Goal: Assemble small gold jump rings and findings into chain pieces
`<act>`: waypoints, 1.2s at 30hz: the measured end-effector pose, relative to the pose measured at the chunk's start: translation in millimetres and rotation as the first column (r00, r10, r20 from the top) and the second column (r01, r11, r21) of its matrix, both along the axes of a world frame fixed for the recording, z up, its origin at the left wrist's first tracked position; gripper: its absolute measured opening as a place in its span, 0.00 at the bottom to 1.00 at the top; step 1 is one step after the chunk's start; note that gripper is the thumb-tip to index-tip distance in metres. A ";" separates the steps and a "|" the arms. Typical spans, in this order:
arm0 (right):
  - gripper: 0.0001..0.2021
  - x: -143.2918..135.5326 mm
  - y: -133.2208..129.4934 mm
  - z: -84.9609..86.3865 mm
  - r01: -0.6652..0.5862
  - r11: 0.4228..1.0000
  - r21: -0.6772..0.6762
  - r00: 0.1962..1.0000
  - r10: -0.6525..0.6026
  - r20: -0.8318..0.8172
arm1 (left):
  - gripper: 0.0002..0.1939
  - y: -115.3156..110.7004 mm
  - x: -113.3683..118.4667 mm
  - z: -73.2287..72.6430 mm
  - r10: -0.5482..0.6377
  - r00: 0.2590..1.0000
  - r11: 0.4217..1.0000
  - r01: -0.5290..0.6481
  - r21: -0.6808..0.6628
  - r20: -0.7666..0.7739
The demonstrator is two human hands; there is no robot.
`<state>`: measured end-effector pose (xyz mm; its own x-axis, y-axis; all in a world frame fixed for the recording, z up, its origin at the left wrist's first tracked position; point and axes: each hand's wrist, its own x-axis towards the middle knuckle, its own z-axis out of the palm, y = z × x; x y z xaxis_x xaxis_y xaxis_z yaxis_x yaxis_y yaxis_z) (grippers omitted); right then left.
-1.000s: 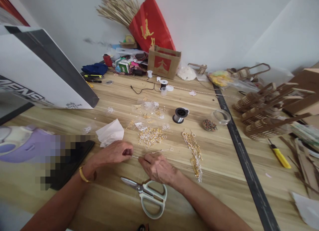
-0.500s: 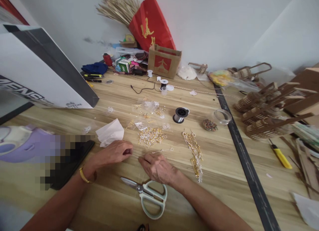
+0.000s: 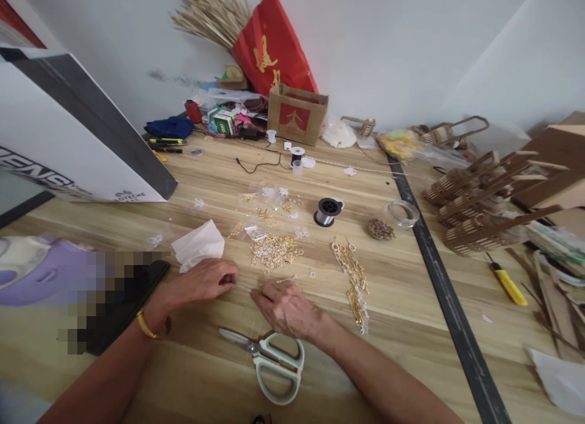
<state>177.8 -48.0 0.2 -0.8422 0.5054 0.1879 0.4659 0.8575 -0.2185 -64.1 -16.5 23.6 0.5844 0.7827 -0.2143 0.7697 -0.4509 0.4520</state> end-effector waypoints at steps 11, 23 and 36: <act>0.12 -2.5 0.0 6.3 -0.029 0.997 0.072 0.999 0.026 0.041 | 0.05 -1.5 1.8 8.4 -0.010 0.999 1.000 0.011 0.007 -0.041; 0.08 14.0 17.4 30.1 0.160 0.985 0.067 0.982 -0.166 0.089 | 0.06 2.7 -2.0 8.9 -0.031 0.999 0.999 0.031 0.033 0.018; 0.09 50.7 48.3 40.3 0.492 0.869 0.055 0.804 -0.478 0.353 | 0.07 0.5 22.0 30.7 -0.025 0.987 0.992 0.005 0.128 0.159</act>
<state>228.5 0.3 40.5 -0.4909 0.8661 -0.0941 0.8696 0.4938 0.0080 -42.1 -16.0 54.3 0.6152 0.7882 -0.0170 0.6845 -0.5233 0.5076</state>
